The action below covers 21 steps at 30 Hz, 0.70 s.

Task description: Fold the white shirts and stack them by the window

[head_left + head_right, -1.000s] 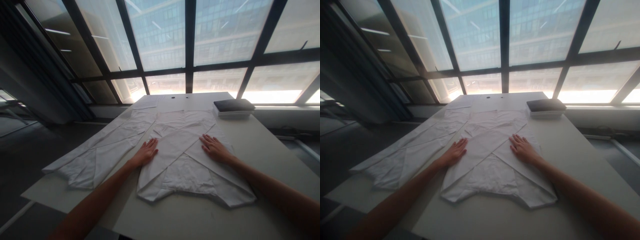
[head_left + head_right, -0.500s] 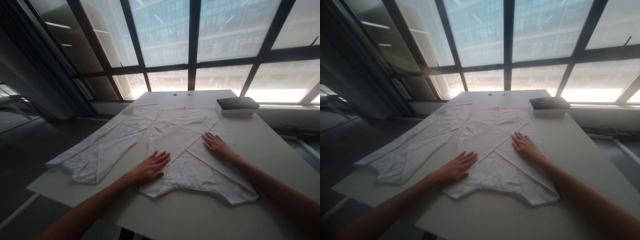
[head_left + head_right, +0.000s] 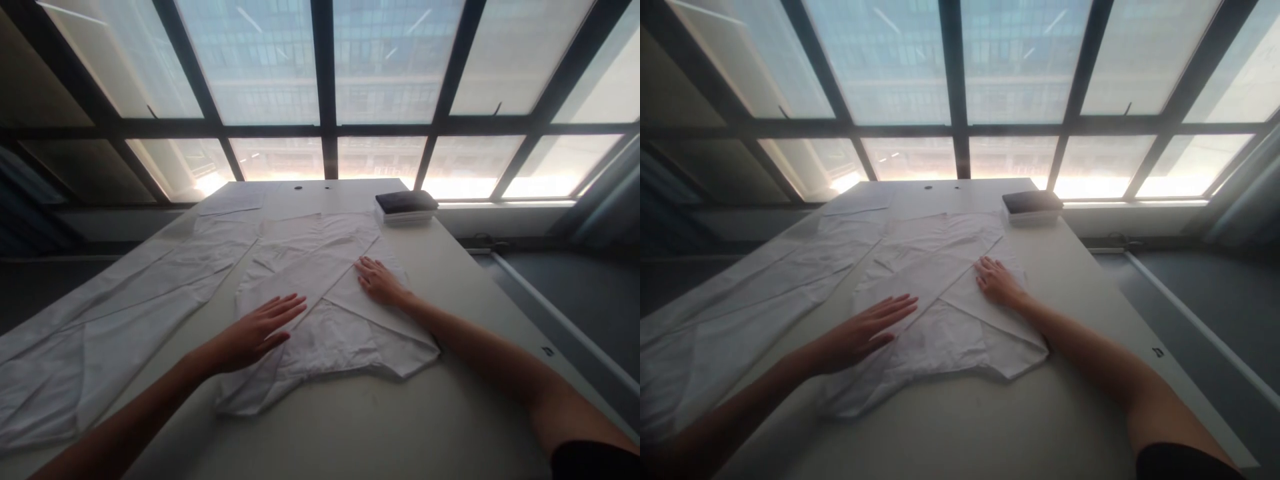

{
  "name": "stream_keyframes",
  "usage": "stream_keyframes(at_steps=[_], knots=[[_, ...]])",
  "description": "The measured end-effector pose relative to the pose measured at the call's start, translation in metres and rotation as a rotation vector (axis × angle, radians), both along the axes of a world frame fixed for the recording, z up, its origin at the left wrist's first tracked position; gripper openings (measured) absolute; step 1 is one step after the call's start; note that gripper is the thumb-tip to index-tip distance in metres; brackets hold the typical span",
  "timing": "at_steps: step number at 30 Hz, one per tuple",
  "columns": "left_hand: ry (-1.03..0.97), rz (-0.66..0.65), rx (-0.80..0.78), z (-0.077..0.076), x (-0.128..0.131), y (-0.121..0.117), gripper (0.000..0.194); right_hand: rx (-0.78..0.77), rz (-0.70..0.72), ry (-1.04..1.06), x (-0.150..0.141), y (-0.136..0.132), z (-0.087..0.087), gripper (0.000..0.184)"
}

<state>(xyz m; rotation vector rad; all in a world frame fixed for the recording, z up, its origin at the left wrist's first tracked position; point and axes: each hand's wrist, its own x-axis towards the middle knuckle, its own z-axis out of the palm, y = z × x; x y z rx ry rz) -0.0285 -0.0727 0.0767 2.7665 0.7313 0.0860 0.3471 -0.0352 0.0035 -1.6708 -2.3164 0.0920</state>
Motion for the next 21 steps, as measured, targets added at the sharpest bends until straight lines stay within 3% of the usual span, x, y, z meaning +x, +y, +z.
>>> stream_keyframes(at_steps=[4,8,12,15,21], knots=[[-0.04,-0.076,-0.086,0.017,0.05,0.011,0.053,0.01,-0.005,0.013,0.001,-0.002,-0.003,0.055],[-0.075,-0.177,-0.237,0.004,0.079,0.032,0.051,0.024,0.003,0.01,0.004,0.001,-0.012,0.055],[-0.067,-0.183,-0.26,-0.023,0.083,0.043,0.05,0.037,0.031,0.01,0.007,0.006,-0.019,0.055],[-0.064,-0.199,-0.174,-0.04,0.079,0.038,0.053,0.038,0.029,0.015,0.008,0.008,-0.022,0.056],[-0.08,-0.206,-0.047,-0.048,0.074,0.033,0.053,0.023,0.007,0.047,0.005,0.005,-0.013,0.055]])
